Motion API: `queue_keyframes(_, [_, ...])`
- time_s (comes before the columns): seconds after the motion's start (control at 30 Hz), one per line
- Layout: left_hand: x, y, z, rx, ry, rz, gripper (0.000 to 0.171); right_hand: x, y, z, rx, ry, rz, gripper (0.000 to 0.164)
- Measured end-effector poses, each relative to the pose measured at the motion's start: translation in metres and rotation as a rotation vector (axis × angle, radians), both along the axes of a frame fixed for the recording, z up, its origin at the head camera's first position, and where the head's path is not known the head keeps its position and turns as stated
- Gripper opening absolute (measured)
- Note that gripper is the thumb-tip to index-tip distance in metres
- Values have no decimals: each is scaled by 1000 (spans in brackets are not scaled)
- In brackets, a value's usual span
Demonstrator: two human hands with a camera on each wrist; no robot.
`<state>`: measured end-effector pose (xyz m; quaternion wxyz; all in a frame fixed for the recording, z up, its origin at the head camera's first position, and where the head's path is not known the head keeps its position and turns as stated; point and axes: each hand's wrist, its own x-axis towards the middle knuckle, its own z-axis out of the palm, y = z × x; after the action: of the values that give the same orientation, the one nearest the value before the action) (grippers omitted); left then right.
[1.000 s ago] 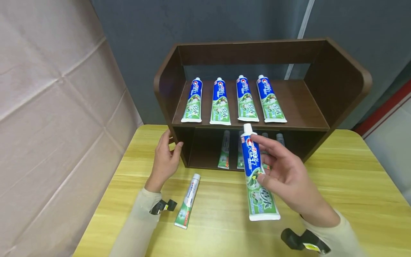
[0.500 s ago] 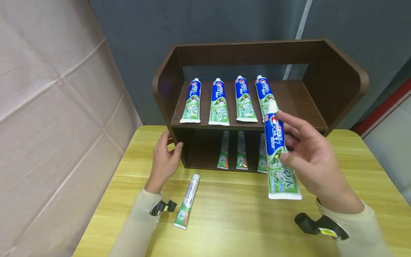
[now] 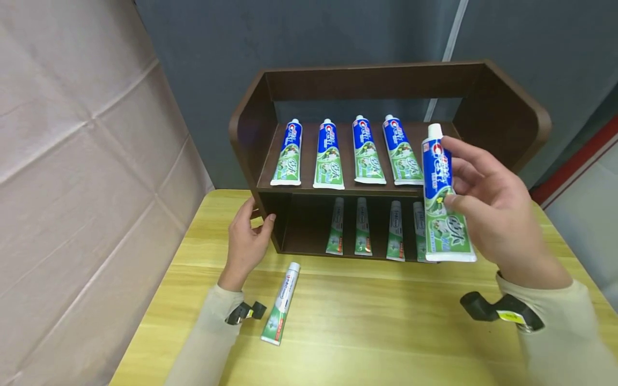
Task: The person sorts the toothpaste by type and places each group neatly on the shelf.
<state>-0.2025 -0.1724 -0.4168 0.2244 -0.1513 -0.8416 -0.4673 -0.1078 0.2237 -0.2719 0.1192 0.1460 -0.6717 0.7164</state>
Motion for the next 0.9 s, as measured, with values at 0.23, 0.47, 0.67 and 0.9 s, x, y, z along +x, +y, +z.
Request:
queue_keyframes(0.23, [0, 0, -1, 2, -1, -9, 46, -25, 14, 12, 64, -86, -88, 67])
queue_keyframes(0.47, [-1, 0, 0, -8, 0, 1, 47, -48, 18, 20, 177, -174, -163, 67])
queue_keyframes(0.67, [-1, 0, 0, 3, 1, -8, 48, -64, 19, 24, 244, -213, -235, 64])
queue_keyframes(0.9, [0, 1, 1, 1, 3, -6, 48, -80, 22, 30, 321, -286, -286, 63])
